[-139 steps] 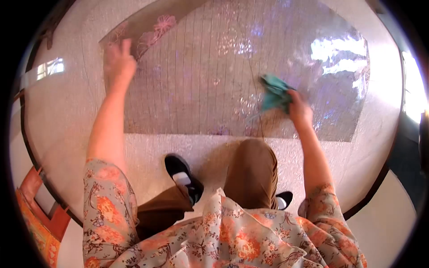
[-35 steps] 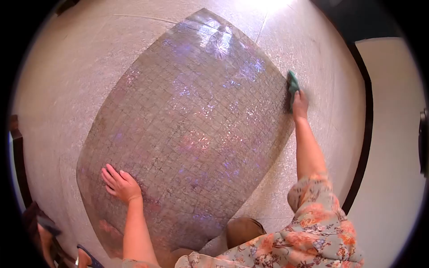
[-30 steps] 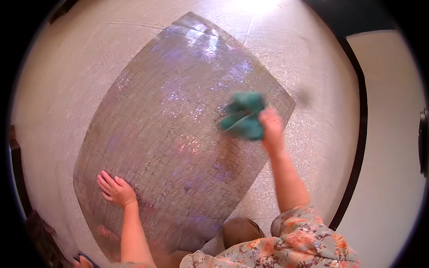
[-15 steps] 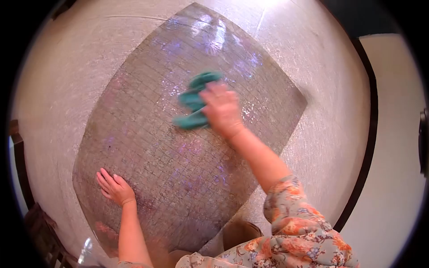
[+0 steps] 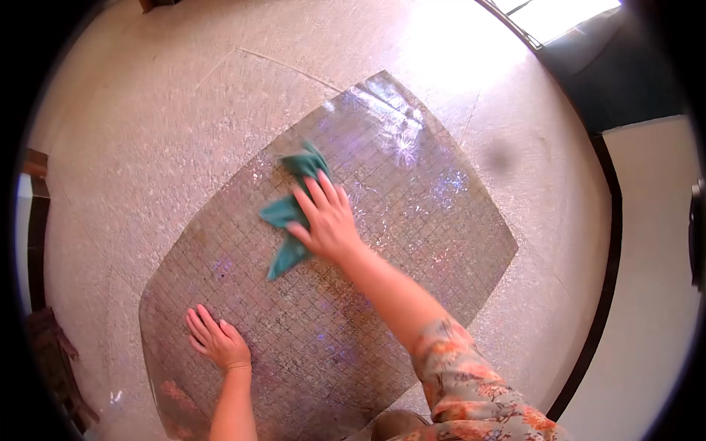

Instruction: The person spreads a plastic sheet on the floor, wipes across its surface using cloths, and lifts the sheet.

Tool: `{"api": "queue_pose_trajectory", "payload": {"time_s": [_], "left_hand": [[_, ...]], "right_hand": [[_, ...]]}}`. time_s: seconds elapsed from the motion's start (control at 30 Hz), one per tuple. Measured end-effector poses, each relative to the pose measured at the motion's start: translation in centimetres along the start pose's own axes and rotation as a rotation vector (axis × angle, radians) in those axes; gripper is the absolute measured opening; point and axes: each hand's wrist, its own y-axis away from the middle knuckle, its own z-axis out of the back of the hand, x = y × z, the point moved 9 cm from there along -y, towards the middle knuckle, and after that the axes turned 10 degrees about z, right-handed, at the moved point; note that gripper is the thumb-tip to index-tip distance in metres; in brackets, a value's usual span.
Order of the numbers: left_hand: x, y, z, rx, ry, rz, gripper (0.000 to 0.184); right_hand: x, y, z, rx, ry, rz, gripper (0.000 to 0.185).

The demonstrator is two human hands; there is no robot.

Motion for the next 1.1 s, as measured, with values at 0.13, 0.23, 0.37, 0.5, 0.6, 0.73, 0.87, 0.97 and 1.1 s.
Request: {"api": "queue_pose_trajectory", "payload": {"time_s": [0.13, 0.23, 0.37, 0.5, 0.6, 0.73, 0.87, 0.97, 1.1], "left_hand": [[0.0, 0.3, -0.3, 0.033, 0.0, -0.007, 0.054], [0.3, 0.0, -0.7, 0.039, 0.013, 0.006, 0.054], [0.2, 0.1, -0.4, 0.018, 0.021, -0.008, 0.053], [0.2, 0.0, -0.5, -0.005, 0.032, -0.027, 0.053], [-0.2, 0.0, 0.0, 0.022, 0.024, -0.01, 0.054], [-0.1, -0.4, 0.4, -0.004, 0.028, -0.01, 0.055], [-0.3, -0.2, 0.3, 0.035, 0.01, -0.005, 0.055], [0.1, -0.1, -0.1, 0.071, 0.001, 0.015, 0.055], [0.3, 0.1, -0.2, 0.093, 0.018, 0.014, 0.056]], "right_hand": [[-5.1, -9.1, -0.8, -0.011, 0.134, 0.036, 0.047], [-11.9, -9.4, 1.0, -0.004, 0.239, -0.087, 0.041], [-20.5, -2.5, 6.2, -0.131, 0.384, -0.275, 0.037], [-24.7, 7.4, 10.9, -0.167, 0.5, -0.356, 0.034], [-28.0, 14.3, 14.4, -0.21, 0.49, -0.488, 0.032], [-29.1, 18.8, 16.8, -0.179, 0.452, -0.671, 0.031], [-10.2, 7.6, 13.8, -0.112, 0.254, -0.086, 0.029], [4.4, 3.3, -1.0, 0.882, 0.09, 0.067, 0.03], [3.5, -3.0, 1.5, 0.0, 0.126, 0.323, 0.015]]}}
